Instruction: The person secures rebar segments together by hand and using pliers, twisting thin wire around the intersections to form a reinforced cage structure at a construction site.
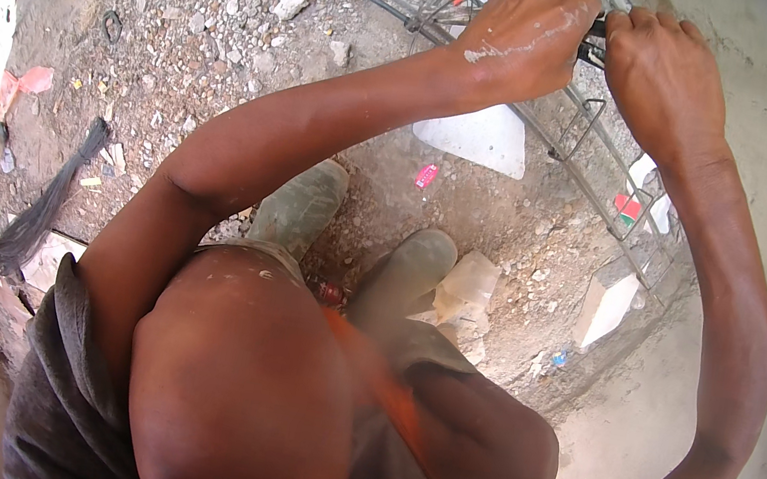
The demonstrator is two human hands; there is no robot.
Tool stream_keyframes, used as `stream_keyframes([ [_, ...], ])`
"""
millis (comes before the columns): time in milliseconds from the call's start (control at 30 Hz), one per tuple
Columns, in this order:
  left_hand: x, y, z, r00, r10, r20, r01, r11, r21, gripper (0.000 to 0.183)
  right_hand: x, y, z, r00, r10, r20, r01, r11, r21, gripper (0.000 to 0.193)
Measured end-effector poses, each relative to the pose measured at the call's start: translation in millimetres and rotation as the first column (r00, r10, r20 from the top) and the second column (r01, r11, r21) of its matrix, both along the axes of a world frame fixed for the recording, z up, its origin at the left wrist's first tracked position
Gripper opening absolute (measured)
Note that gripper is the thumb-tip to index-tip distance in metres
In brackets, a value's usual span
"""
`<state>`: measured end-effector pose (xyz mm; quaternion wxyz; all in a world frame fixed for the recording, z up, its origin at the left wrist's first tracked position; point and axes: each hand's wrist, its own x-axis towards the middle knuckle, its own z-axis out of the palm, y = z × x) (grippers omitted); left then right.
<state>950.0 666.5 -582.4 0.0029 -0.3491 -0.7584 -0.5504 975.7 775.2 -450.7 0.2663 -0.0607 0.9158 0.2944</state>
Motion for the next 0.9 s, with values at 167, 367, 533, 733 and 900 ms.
stream_keyframes([
  [167, 26, -5, -7, 0.959, 0.146, -0.244, -0.141, 0.989, 0.038, 0.024, -17, -5, 21, 0.601, -0.530, 0.598, 0.779, 0.555, -0.290, 0.041],
  [367, 7, -9, -3, 0.996, -0.035, -0.081, 0.029, 0.997, -0.076, 0.025, 32, -38, 19, 0.922, 0.338, -0.191, -0.341, 0.940, 0.017, 0.062],
  [533, -4, -12, 12, 0.990, -0.141, 0.016, 0.142, 0.985, -0.100, 0.022, 11, -23, 5, 0.970, 0.235, -0.066, -0.212, 0.943, 0.256, 0.035],
  [733, 20, -6, -1, 0.916, 0.233, -0.325, -0.223, 0.972, 0.069, 0.020, -37, -31, 35, 0.666, -0.593, 0.451, 0.718, 0.675, -0.173, 0.051],
  [900, -3, -2, -4, 0.999, -0.007, -0.044, 0.006, 1.000, -0.023, 0.020, 13, -18, 7, 0.900, 0.358, -0.248, -0.365, 0.931, 0.017, 0.045],
])
